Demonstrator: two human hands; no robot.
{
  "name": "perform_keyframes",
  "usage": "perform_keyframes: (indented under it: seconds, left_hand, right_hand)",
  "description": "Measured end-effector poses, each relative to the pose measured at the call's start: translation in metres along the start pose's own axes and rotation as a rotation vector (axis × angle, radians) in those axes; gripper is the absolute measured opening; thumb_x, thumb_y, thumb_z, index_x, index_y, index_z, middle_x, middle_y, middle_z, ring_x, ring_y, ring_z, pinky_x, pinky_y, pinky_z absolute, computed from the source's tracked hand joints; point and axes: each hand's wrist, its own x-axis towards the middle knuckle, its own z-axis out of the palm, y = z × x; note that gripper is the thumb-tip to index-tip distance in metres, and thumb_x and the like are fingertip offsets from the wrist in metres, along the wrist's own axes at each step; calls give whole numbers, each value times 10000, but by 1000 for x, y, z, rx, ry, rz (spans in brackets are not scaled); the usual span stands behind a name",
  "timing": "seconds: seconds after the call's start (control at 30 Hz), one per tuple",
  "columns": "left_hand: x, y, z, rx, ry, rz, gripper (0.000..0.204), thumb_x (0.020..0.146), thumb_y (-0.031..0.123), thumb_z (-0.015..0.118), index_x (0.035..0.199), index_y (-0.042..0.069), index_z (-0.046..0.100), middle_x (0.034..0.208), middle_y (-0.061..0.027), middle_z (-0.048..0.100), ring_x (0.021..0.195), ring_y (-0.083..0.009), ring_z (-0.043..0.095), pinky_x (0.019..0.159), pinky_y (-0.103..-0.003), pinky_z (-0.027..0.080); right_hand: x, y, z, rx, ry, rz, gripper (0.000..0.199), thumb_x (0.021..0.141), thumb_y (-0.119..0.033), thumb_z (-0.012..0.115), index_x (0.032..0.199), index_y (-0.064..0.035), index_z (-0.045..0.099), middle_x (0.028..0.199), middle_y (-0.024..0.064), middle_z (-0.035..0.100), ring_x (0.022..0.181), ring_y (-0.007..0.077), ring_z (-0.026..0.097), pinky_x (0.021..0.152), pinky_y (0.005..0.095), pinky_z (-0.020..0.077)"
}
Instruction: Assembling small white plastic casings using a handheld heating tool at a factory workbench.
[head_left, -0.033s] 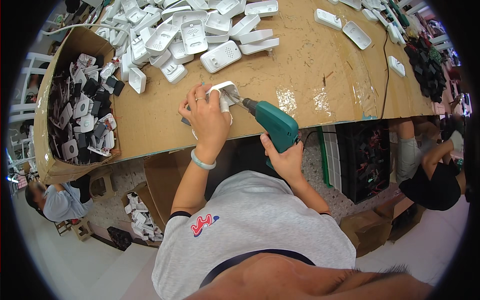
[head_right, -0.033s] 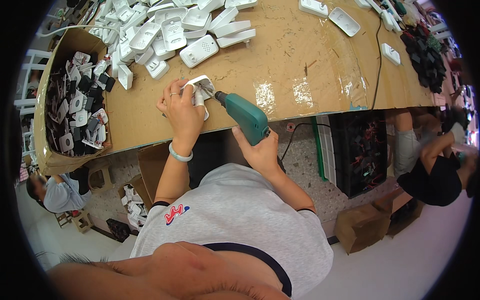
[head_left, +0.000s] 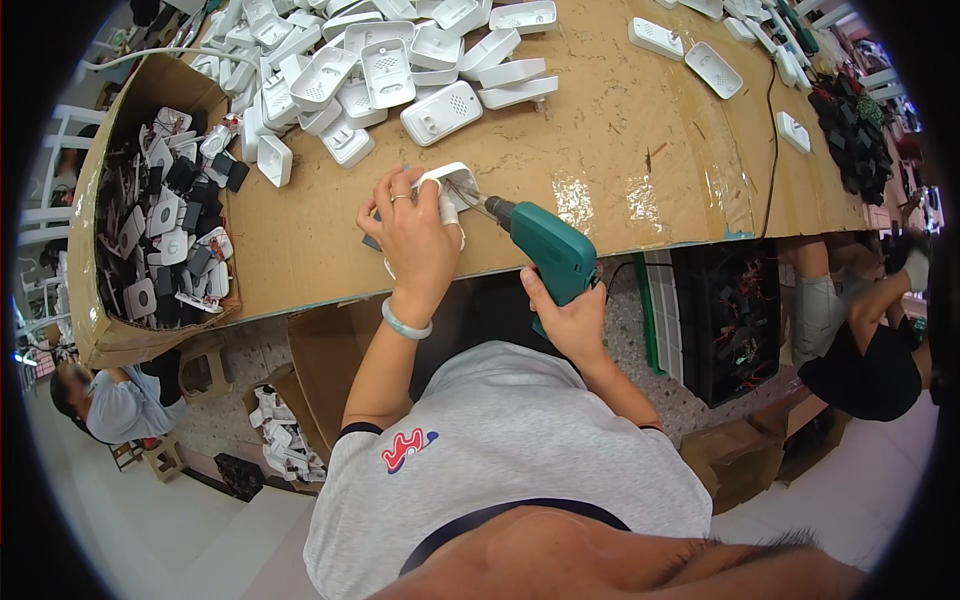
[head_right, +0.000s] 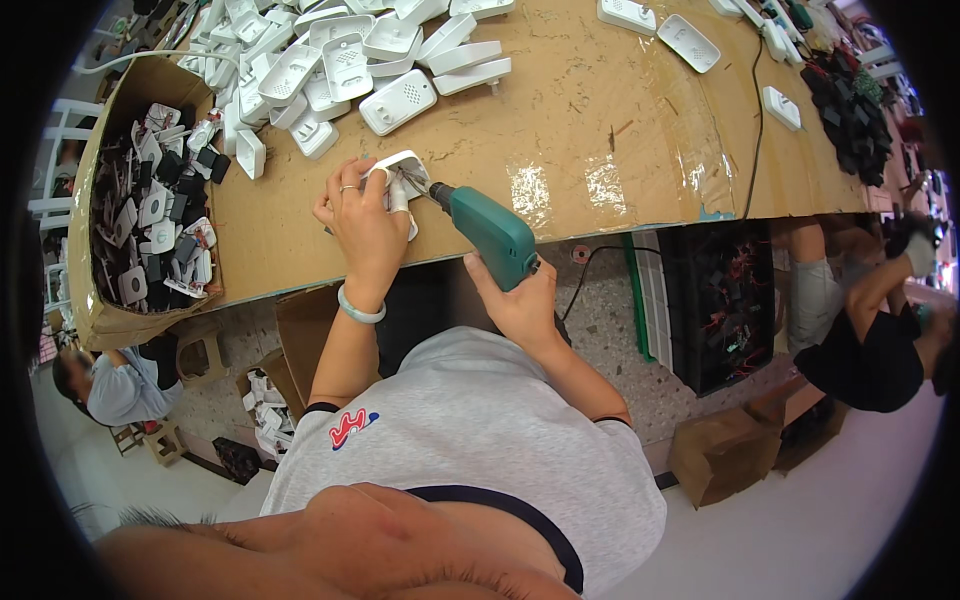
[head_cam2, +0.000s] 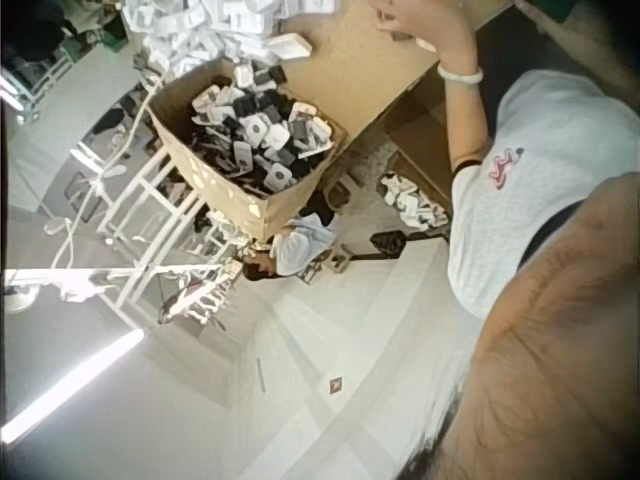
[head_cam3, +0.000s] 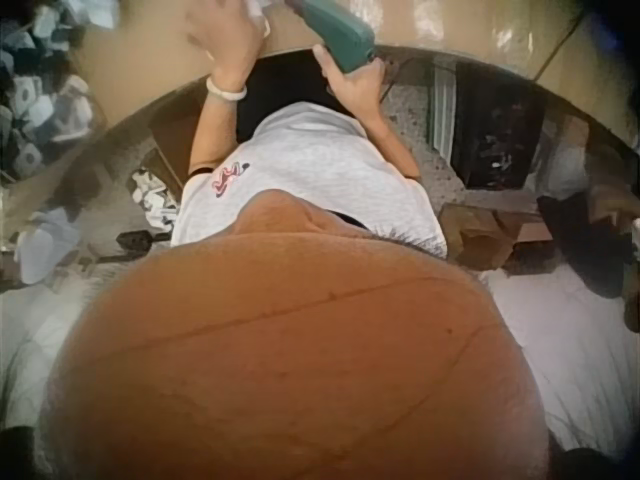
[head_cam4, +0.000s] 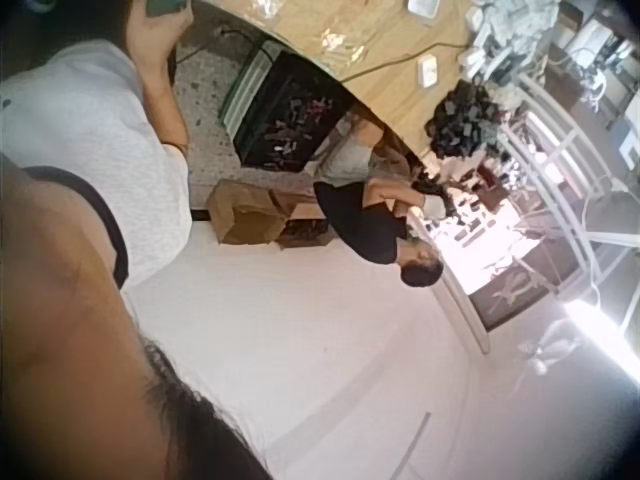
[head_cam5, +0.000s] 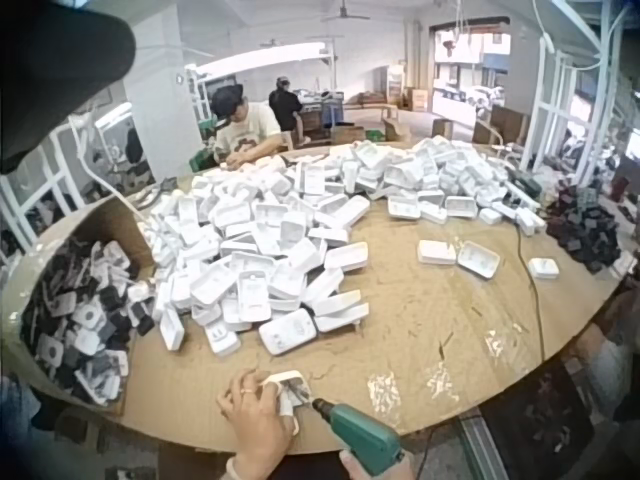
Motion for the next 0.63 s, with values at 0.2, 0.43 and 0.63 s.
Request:
perform_keyframes:
  seconds: [0.2, 0.43, 0.63]
  left_hand:
    - [0, 0, -1, -3, -1, 2, 196, 710, 63, 696, 903, 34, 682, 1166, -106, 626, 1237, -308, 504, 977, -508, 290]
    - [0, 0, -1, -10, -9, -7, 199, 707, 59, 691, 904, 31, 681, 1169, -110, 624, 1241, -317, 499, 971, -509, 291]
    - [-1, -1, 0, -9, -27, -13, 209, 703, 59, 690, 910, 34, 681, 1182, -112, 622, 1246, -317, 496, 970, -514, 292]
  right_hand:
    - [0, 2, 0, 29, -17, 17, 144, 925, -107, 723, 978, 21, 682, 756, 14, 661, 592, 54, 571, 528, 214, 461]
    - [-1, 3, -1, 40, -25, 24, 145, 929, -106, 721, 989, 20, 680, 783, 19, 668, 606, 55, 571, 541, 213, 468]
    - [-1, 1, 0, 13, -24, 32, 158, 925, -115, 728, 995, 18, 679, 760, 20, 665, 599, 57, 580, 537, 212, 468]
